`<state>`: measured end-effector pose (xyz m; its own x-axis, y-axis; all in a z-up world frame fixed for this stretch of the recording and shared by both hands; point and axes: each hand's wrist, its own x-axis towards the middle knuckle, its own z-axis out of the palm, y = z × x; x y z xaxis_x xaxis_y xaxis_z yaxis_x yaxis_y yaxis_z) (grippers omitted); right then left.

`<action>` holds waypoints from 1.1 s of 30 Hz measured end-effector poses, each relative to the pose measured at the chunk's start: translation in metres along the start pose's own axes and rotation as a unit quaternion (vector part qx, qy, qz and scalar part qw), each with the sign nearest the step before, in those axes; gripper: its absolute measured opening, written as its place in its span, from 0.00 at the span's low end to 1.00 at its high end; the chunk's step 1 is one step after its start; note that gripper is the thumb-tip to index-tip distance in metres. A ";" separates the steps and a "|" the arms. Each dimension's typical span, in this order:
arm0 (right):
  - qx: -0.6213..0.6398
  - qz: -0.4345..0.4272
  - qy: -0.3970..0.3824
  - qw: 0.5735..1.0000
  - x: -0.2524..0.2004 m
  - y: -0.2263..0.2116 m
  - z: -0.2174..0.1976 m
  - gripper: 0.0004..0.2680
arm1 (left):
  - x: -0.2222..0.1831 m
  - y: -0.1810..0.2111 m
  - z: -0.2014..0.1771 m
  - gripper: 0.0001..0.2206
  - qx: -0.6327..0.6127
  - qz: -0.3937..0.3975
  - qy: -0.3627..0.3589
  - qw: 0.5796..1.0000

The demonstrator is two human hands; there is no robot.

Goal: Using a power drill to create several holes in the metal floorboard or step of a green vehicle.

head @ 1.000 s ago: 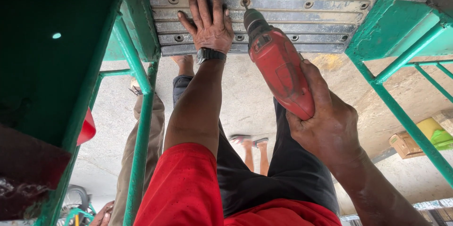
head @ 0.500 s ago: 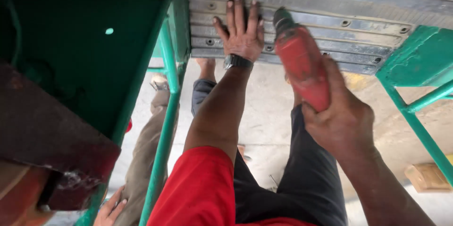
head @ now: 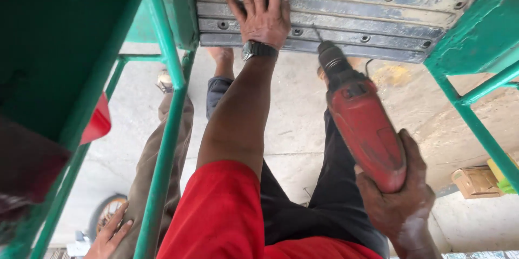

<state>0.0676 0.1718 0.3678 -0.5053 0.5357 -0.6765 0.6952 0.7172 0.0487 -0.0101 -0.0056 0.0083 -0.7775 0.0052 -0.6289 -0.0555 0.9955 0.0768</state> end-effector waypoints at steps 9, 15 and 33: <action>0.083 -0.124 -0.022 0.989 -0.007 0.023 0.041 0.32 | -0.004 -0.005 0.016 0.24 -0.016 -0.009 0.026 1.000; 0.071 -0.101 -0.042 0.991 -0.002 0.019 0.048 0.33 | -0.001 -0.004 0.016 0.24 -0.031 -0.006 0.027 0.999; -0.009 -0.206 -0.009 0.978 0.018 -0.023 0.032 0.30 | -0.004 -0.003 0.012 0.23 -0.001 -0.008 0.065 0.998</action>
<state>0.0589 0.1513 0.3311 -0.7311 0.1916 -0.6548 0.4259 0.8780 -0.2186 0.0007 -0.0074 0.0020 -0.8512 -0.0231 -0.5243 -0.0697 0.9952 0.0693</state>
